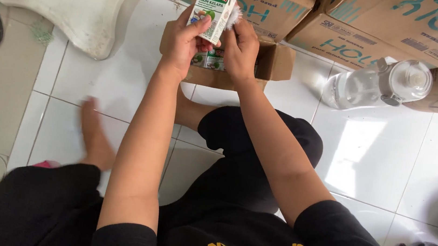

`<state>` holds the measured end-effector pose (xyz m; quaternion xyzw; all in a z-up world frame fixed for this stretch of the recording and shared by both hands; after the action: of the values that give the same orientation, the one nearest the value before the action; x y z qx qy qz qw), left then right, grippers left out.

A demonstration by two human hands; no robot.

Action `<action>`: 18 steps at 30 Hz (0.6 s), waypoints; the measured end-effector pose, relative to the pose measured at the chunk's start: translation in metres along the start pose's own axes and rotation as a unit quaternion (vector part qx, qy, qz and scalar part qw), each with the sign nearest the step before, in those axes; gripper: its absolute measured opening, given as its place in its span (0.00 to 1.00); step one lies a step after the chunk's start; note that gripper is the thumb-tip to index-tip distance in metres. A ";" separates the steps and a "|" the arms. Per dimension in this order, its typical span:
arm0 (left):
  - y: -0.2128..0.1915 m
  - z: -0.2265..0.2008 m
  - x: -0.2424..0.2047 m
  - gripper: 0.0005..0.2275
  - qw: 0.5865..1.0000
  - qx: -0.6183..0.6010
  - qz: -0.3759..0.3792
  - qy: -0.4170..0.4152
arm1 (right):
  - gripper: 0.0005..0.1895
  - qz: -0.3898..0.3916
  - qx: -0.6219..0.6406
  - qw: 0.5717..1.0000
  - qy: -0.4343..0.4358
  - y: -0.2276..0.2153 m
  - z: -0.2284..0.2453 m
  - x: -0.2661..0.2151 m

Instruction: The person wraps small earphone boxes in protective foam and packs them into a cardboard box for shipping.

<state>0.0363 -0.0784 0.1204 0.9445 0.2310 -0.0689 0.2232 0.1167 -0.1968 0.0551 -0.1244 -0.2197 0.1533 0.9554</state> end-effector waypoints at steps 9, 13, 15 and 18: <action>-0.012 0.015 0.005 0.16 0.999 -0.029 -0.021 0.031 | 0.14 -0.013 0.045 0.999 -0.017 -0.001 -0.010 0.002; -0.012 0.010 0.004 0.17 0.999 -0.026 -0.032 0.026 | 0.12 -0.002 0.049 0.999 0.005 -0.004 -0.005 0.001; -0.019 0.019 0.011 0.18 0.999 -0.044 -0.024 0.018 | 0.11 -0.006 0.052 0.999 0.007 -0.003 -0.004 0.004; -0.034 0.043 0.026 0.16 0.993 -0.104 -0.044 -0.025 | 0.15 -0.011 0.055 0.998 0.019 -0.002 -0.006 0.008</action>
<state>0.0426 -0.0603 0.0629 0.9032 0.2723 -0.0777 0.3226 0.1271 -0.1969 0.0538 -0.0723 -0.1945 0.1524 0.9663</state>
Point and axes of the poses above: each hand's wrist, its own x-axis towards the middle knuckle, its own y-axis out of the palm, z = x × y, the point moved 1 cm from there along x, towards the middle knuckle, and after that the axes turned 2 degrees about -x, right-handed, at the moved point
